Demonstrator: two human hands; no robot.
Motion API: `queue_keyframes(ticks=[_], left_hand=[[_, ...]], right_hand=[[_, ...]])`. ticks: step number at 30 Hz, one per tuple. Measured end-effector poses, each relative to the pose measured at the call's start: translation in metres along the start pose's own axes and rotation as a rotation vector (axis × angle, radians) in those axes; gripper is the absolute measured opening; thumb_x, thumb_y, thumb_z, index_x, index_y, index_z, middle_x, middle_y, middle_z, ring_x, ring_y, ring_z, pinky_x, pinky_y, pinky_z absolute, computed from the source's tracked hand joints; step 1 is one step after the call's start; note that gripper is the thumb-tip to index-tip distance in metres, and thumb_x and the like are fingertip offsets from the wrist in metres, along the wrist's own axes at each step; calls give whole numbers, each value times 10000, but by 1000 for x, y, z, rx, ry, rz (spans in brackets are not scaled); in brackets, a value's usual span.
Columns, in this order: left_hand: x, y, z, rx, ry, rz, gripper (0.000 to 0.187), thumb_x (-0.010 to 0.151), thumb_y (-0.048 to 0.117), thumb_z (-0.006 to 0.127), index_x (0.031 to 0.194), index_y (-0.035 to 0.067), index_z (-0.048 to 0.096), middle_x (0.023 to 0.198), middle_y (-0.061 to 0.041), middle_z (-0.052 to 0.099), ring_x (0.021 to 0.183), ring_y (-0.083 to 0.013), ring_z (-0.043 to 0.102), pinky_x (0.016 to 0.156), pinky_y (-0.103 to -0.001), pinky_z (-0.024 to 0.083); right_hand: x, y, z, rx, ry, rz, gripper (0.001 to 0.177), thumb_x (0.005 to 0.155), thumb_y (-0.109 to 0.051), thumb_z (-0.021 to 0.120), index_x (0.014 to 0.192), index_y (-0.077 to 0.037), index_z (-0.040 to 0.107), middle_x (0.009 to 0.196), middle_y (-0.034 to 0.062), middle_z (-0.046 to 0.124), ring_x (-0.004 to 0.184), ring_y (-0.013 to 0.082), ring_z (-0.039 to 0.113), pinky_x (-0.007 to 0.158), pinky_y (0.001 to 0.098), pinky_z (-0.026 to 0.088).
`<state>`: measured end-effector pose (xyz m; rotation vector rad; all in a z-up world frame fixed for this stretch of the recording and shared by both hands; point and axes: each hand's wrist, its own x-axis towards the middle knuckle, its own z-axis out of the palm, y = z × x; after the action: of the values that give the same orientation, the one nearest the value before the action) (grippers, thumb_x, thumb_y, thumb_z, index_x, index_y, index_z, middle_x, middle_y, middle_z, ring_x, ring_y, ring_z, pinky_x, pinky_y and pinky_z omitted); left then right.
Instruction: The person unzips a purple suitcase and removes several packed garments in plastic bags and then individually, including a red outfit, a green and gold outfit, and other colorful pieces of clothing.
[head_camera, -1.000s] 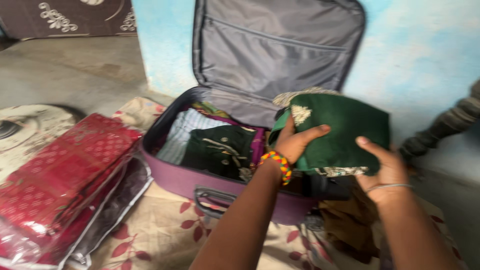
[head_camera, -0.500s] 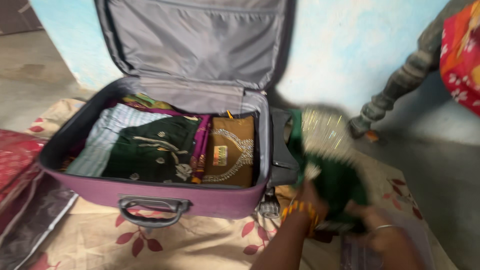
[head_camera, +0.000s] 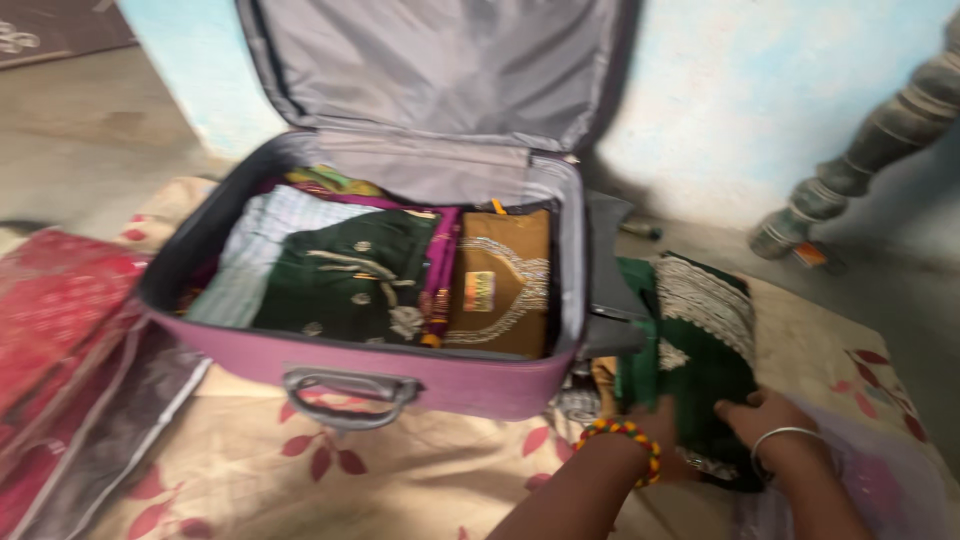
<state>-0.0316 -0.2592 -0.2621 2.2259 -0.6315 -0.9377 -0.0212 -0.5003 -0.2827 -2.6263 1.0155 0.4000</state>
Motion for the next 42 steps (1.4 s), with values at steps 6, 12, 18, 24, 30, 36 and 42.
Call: queue_keyframes(ticks=[6,12,18,24,30,36,42], left_hand=[[-6,-16,-76,-118,364,418,620,809,431,707,1337,112,653,1135,-165,755,1051,-328,731,940,-402,561],[-116,-92,-214,21,928,131,297,878,241,624,1148,174,729,1040,-179,757,1012,-374,719,905,-467,561],[-213,-221,-299,277,758,-520,342,955,240,563,1253,114,675,1303,-168,675,1210,-362,653,990,-482,540],[-260,-290,-294,240,501,-751,596,825,565,729,1261,159,715,1344,-93,675,1246,-284,644,1011,-431,523],[-263,-282,-296,179,353,-808,707,721,671,799,1236,192,728,1281,-10,705,1208,-217,659,967,-361,513],[-253,-300,-290,177,431,-754,385,821,298,640,1149,164,792,1126,-22,782,1086,-201,746,891,-351,572],[-261,-306,-286,133,654,-655,443,776,272,670,1180,93,703,1108,-138,754,1073,-281,721,889,-397,548]], right_hand=[[-94,-108,-36,282,337,-332,390,864,-413,740,1142,-149,807,1136,119,769,1067,301,716,938,414,545],[-196,-246,-33,688,362,-1028,108,914,-81,712,1007,-65,764,902,71,789,804,141,736,737,293,563],[-234,-341,36,679,-25,-1005,165,852,-53,719,1002,-81,784,929,55,820,816,136,766,769,279,592],[-223,-400,98,595,-288,-1115,266,858,-50,747,1122,-80,736,1047,75,805,946,126,731,844,271,553],[-183,-392,109,1011,-176,-485,204,978,-31,562,1119,-82,700,1019,80,738,853,194,713,699,343,575],[-185,-380,113,1062,-81,-354,206,972,-17,538,1107,-78,681,1029,78,728,816,170,678,650,304,543],[-180,-382,122,1021,-45,-447,204,959,10,528,1073,-41,690,974,105,737,767,168,676,640,298,545]])
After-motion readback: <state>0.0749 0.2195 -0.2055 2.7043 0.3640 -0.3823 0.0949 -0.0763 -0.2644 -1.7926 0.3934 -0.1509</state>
